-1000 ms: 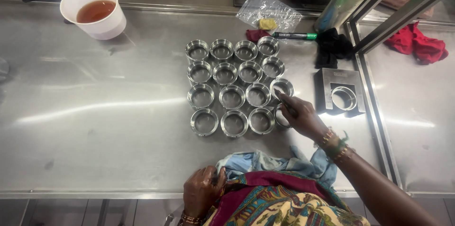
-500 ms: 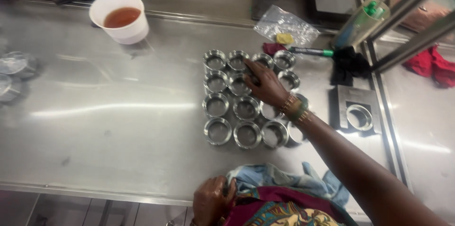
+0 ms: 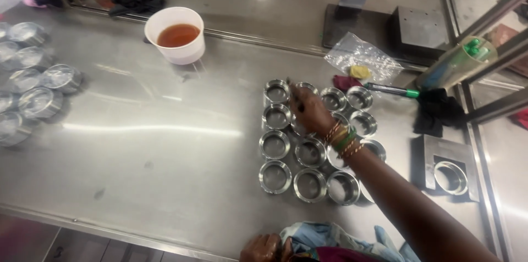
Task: The recorder is cleaning and inspecting small cylindrical metal components at a workstation.
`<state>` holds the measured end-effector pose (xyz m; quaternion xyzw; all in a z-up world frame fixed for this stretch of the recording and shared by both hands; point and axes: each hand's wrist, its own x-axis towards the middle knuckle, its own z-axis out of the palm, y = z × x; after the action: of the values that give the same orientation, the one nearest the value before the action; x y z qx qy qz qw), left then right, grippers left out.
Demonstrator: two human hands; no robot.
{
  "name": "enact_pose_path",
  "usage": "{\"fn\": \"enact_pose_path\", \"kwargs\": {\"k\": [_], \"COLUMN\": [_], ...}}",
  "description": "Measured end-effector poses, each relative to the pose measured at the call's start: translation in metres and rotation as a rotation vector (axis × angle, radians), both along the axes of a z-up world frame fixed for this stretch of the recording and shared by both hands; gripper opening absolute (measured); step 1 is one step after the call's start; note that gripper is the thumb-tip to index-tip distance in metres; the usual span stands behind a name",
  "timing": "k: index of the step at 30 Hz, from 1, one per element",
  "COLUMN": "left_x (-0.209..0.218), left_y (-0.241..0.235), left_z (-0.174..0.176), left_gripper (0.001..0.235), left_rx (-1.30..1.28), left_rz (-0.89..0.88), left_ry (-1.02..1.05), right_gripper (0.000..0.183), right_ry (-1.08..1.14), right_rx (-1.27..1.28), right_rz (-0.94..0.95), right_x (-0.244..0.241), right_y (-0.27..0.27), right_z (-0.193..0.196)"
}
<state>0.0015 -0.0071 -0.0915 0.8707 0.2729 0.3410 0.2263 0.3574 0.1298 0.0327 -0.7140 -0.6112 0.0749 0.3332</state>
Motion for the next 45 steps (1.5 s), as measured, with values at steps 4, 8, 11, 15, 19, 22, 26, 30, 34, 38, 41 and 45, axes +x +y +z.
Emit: {"fn": "enact_pose_path", "kwargs": {"k": [4, 8, 11, 15, 19, 22, 26, 30, 34, 38, 41, 45], "left_x": [-0.001, 0.0, 0.002, 0.004, 0.003, 0.0, -0.002, 0.009, 0.007, -0.007, 0.018, 0.03], "left_y": [-0.002, 0.001, 0.0, 0.001, 0.001, -0.002, 0.0, 0.027, 0.047, 0.036, 0.039, 0.045], "left_z": [-0.002, -0.023, -0.024, -0.008, -0.066, -0.095, -0.12, -0.143, -0.16, -0.123, 0.028, 0.121], "left_gripper": [0.034, 0.035, 0.038, 0.034, 0.034, 0.034, 0.037, 0.031, 0.028, 0.024, 0.023, 0.049], "left_rx": [-0.03, -0.034, -0.02, 0.035, 0.117, -0.008, -0.019, -0.115, -0.215, -0.153, -0.361, -0.847], "left_rz": [-0.026, 0.04, 0.063, 0.033, 0.081, 0.076, 0.107, -0.055, -0.195, -0.231, 0.072, -0.035], "left_ry": [-0.006, -0.003, -0.015, -0.056, -0.122, -0.02, -0.034, -0.104, -0.192, -0.174, -0.059, -0.327], "right_gripper": [0.047, 0.049, 0.048, 0.046, 0.047, 0.041, 0.041, 0.045, 0.043, 0.039, 0.036, 0.035], "right_ry": [-0.056, -0.049, -0.065, -0.072, -0.048, 0.009, -0.047, -0.144, -0.071, 0.259, 0.481, 0.731], "right_rx": [-0.059, -0.147, -0.091, 0.095, -0.061, -0.179, -0.003, 0.122, -0.024, -0.127, -0.072, 0.114], "right_rz": [-0.141, -0.14, -0.141, -0.204, -0.261, -0.268, -0.339, -0.278, -0.265, -0.378, -0.318, -0.087], "right_x": [0.024, 0.011, 0.023, 0.063, 0.053, 0.044, 0.079, 0.111, 0.067, 0.006, -0.045, -0.096], "right_y": [-0.012, -0.036, -0.05, -0.063, -0.084, -0.105, -0.115, -0.124, -0.156, -0.202, -0.232, -0.258], "right_z": [0.003, 0.006, 0.009, 0.011, 0.021, 0.031, 0.03, 0.009, 0.051, 0.093, 0.098, 0.101]}}
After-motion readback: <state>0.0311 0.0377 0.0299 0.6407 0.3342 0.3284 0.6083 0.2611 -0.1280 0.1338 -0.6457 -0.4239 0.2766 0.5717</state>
